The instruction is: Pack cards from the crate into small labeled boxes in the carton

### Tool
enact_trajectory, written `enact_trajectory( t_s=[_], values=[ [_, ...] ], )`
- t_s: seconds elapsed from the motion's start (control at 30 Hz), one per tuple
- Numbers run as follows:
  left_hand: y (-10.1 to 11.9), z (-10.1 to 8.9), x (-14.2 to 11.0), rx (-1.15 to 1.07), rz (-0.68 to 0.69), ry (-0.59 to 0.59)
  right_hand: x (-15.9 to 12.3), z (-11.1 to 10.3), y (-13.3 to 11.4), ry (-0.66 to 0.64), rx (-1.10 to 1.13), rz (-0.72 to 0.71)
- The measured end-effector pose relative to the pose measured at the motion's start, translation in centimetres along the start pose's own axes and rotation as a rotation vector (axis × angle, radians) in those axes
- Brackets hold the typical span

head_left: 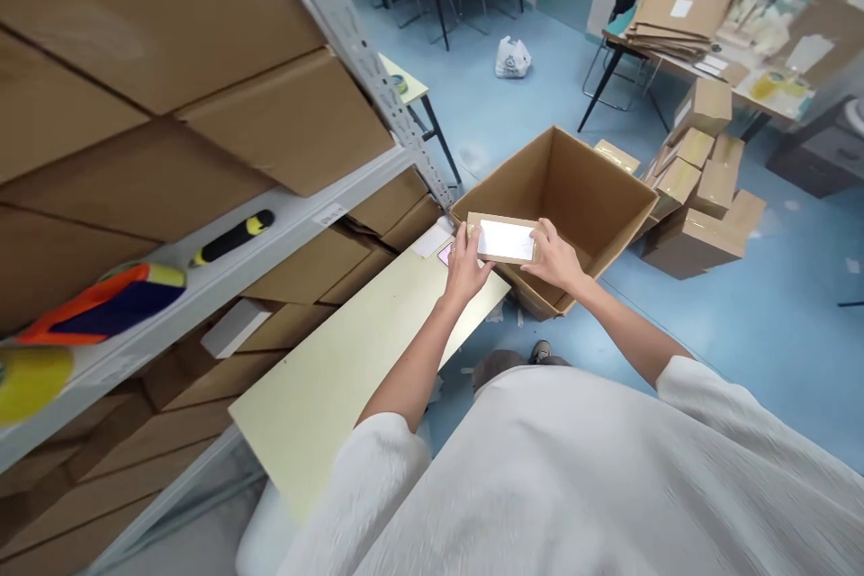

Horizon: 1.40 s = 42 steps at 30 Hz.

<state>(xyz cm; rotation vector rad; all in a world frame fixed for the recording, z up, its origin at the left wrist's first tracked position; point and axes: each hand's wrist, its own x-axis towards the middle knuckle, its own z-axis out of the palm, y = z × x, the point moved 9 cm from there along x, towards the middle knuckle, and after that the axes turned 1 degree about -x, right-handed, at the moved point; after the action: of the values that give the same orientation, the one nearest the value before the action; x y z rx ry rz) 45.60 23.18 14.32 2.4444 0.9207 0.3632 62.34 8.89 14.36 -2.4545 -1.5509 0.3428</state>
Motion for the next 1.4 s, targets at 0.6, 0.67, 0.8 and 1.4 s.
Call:
enact_trajectory(
  t_s=[0.6,0.67,0.8,1.4],
  values=[
    [-6.1,12.7,12.7,-0.048,0.084,-0.337,7.0,14.5,10.8,-0.25,0.096,0.471],
    [-7.8,13.1,13.8,-0.06,0.074,-0.358,7.9,17.8,12.0,-0.314,0.105,0.522],
    [-10.0,14.7,14.9,-0.09,0.042,-0.442,10.1,24.6,14.1,-0.455,0.107,0.586],
    [-15.7,16.9,17.8,0.194,-0.088,-0.403,21.3,62.2,19.3,-0.673,0.216,0.573]
  ],
)
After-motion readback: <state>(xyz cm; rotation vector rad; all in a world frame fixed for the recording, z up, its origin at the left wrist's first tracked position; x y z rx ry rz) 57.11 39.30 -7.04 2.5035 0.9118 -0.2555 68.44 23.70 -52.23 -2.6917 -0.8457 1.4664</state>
